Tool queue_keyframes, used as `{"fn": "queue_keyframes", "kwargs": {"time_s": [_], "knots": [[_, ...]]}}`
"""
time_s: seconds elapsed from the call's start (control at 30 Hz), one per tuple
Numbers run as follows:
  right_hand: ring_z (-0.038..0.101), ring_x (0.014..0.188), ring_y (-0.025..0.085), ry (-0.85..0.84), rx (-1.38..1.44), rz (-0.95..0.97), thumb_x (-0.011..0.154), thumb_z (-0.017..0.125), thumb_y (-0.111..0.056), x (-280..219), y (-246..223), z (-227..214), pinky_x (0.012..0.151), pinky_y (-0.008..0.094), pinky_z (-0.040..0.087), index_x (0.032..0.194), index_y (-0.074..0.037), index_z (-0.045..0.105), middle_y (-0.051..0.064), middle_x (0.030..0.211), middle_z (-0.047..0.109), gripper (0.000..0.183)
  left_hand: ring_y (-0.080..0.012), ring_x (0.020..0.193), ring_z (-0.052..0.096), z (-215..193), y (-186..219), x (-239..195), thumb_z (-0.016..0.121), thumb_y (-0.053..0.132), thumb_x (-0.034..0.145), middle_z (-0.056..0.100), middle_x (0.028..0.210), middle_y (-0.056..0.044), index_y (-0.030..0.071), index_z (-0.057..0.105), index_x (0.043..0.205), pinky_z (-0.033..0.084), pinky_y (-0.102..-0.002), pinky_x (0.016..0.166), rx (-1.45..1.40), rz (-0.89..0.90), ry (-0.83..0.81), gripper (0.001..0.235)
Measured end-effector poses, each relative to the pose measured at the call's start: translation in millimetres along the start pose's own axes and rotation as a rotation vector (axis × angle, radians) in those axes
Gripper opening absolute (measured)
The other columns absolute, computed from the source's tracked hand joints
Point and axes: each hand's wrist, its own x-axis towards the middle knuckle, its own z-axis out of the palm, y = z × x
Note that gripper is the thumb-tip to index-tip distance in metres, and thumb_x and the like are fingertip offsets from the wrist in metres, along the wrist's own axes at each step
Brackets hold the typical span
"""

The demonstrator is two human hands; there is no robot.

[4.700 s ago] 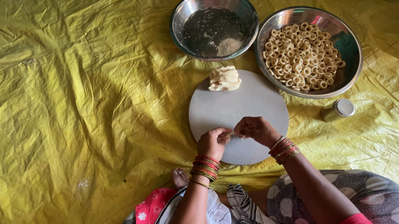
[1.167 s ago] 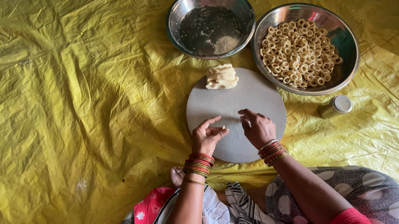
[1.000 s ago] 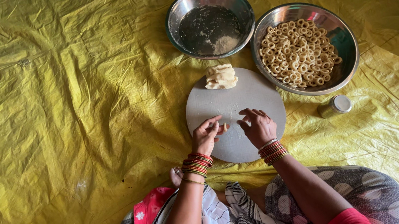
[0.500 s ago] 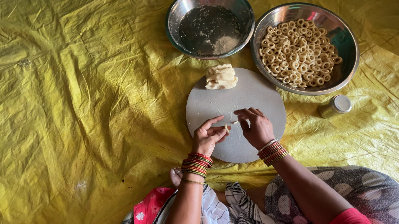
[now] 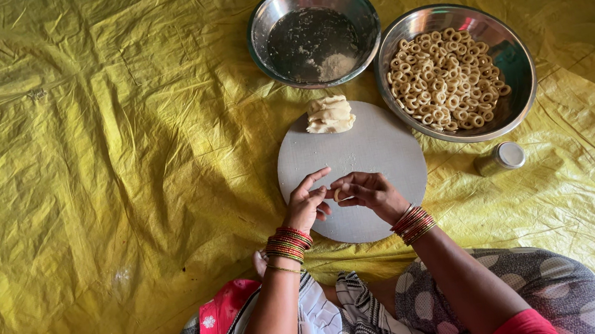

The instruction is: The person sits on a yellow tarp and shapes small pieces of dough into ring-shaped snacks. They roll the dough into thin strips, join the ends to form loops, and place the finished pieces into a metal bowl. The process is repeated continuously.

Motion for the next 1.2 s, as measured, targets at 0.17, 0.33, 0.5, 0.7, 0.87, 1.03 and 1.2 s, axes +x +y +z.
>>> {"fn": "queue_keyframes", "kwargs": {"time_s": [0.17,0.33,0.5,0.7,0.87,1.03,1.2], "knots": [[0.073,0.105,0.02,-0.048,0.04,-0.013,0.098,0.066,-0.021,-1,4,-4,0.099,0.038,0.059,0.115,0.002,0.069,0.011,0.112,0.076,0.029,-0.0048,0.055,0.058,-4,3,1,0.068,0.02,0.096,0.073,0.088,-0.003,0.02,0.06,0.143,0.042,-0.018,0.044,-0.015,-0.028,-0.053,0.047],[0.072,0.105,0.021,-0.096,0.114,-0.035,0.097,0.067,-0.017,-2,3,-7,0.101,0.04,0.058,0.117,0.003,0.068,0.012,0.111,0.075,0.029,-0.0053,0.051,0.059,-5,12,-3,0.078,0.023,0.087,0.076,0.089,-0.004,0.021,0.062,0.14,0.042,-0.018,0.041,-0.021,-0.106,-0.022,0.055],[0.072,0.106,0.02,-0.098,0.096,-0.041,0.095,0.068,-0.016,-3,2,-6,0.102,0.04,0.058,0.119,0.003,0.066,0.012,0.114,0.075,0.03,-0.005,0.051,0.06,-5,14,-7,0.083,0.025,0.081,0.076,0.088,-0.004,0.018,0.067,0.135,0.041,-0.017,0.039,-0.046,-0.13,0.013,0.057],[0.072,0.103,0.019,-0.04,0.058,-0.025,0.095,0.067,-0.009,2,6,-7,0.099,0.038,0.06,0.117,0.002,0.067,0.012,0.11,0.074,0.025,-0.0064,0.051,0.061,-8,6,0,0.083,0.027,0.082,0.076,0.086,-0.003,0.015,0.066,0.134,0.039,-0.018,0.039,-0.056,-0.093,0.023,0.055],[0.074,0.1,0.022,0.099,-0.046,-0.047,0.089,0.069,0.001,4,9,-17,0.091,0.039,0.061,0.11,-0.001,0.07,0.015,0.108,0.074,0.021,-0.0086,0.052,0.066,-11,-3,7,0.075,0.035,0.088,0.08,0.093,-0.005,0.013,0.068,0.128,0.041,-0.019,0.039,0.004,-0.067,0.148,0.046],[0.068,0.118,0.025,0.789,0.105,-0.381,0.093,0.067,-0.001,-3,-15,-69,0.101,0.039,0.06,0.132,-0.003,0.059,0.018,0.135,0.064,0.04,-0.0078,0.06,0.067,-12,-8,10,0.072,0.038,0.092,0.08,0.097,-0.004,0.011,0.069,0.123,0.047,-0.02,0.047,0.053,-0.014,0.26,0.041],[0.043,0.145,0.024,0.916,-0.026,-0.53,0.095,0.068,-0.003,-8,-21,-97,0.116,0.038,0.046,0.156,-0.01,0.035,0.013,0.161,0.038,0.07,-0.0061,0.065,0.066,-6,-7,10,0.069,0.041,0.094,0.079,0.098,-0.002,0.014,0.07,0.123,0.05,-0.02,0.053,0.07,-0.005,0.385,0.039]]}}
